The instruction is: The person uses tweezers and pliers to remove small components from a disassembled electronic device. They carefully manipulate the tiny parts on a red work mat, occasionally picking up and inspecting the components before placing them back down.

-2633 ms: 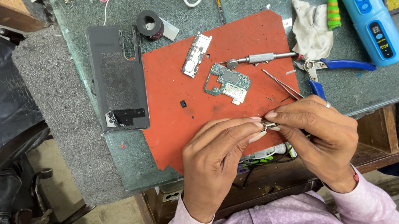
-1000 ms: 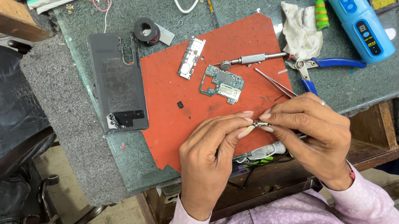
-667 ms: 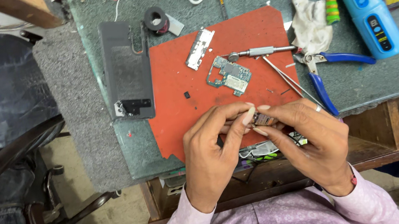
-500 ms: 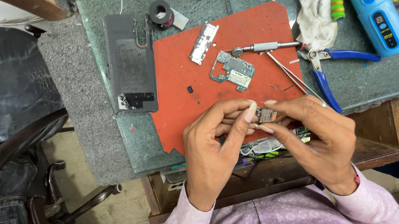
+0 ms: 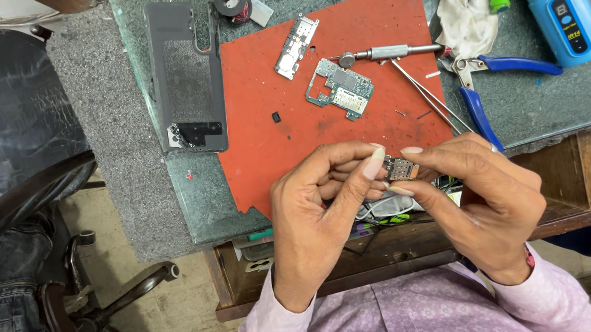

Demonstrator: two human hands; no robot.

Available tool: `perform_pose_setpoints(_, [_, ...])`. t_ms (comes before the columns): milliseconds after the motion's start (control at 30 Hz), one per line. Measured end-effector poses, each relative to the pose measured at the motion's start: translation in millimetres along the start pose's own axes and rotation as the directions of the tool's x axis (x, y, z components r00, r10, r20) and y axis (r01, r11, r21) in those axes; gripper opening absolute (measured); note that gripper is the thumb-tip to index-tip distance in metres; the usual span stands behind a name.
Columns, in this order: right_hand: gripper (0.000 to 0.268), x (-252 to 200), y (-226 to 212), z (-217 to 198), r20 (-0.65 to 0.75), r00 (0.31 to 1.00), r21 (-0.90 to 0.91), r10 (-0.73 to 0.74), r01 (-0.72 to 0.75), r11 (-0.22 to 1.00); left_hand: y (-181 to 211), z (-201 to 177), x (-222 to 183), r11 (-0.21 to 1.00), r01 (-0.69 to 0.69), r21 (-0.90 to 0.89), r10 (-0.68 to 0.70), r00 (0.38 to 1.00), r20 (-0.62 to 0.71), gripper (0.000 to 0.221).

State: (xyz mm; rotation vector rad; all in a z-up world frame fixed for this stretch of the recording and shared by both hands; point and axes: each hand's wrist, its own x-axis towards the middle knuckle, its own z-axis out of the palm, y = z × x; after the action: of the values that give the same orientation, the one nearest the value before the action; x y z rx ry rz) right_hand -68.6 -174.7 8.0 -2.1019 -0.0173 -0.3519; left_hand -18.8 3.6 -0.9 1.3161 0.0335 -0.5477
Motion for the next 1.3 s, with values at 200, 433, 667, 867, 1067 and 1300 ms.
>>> perform_pose_setpoints(200, [0.039, -4.7, 0.1, -2.4, -0.026, 0.999, 0.0, 0.021, -0.021, 1.0, 1.8, 1.4, -4.2, 1.0, -0.008, -0.029, 0.009, 1.0, 0.027, 0.023])
perform_pose_setpoints(433, [0.038, -9.5, -0.7, -4.5, -0.037, 0.999, 0.024, 0.018, -0.017, 1.0, 6.0, 3.0, -5.9, 1.0, -0.004, -0.016, 0.004, 0.999, 0.038, 0.024])
perform_pose_setpoints(667, [0.04, -10.9, -0.3, -6.4, -0.064, 0.997, 0.084, 0.054, -0.048, 0.995, 26.5, 8.9, -15.9, 0.869, -0.328, 0.372, 0.395, 0.911, -0.121, 0.027])
perform_pose_setpoints(867, [0.04, -11.3, -1.1, -4.5, -0.088, 0.993, 0.124, 0.079, -0.068, 0.99, 11.3, 1.7, -42.1, 0.817, -0.551, -0.169, 0.574, 0.752, 0.324, 0.027])
perform_pose_setpoints(1067, [0.037, -8.9, -10.8, -2.7, -0.063, 0.988, 0.156, 0.141, -0.13, 0.979, -45.4, -0.5, -68.5, 0.386, 0.779, -0.493, 0.164, 0.468, 0.868, 0.029])
perform_pose_setpoints(1300, [0.035, -9.5, -14.5, -3.0, -0.08, 0.977, 0.149, 0.196, -0.183, 0.972, -90.0, 52.4, -64.6, -0.617, 0.72, -0.316, 0.154, 0.505, 0.849, 0.031])
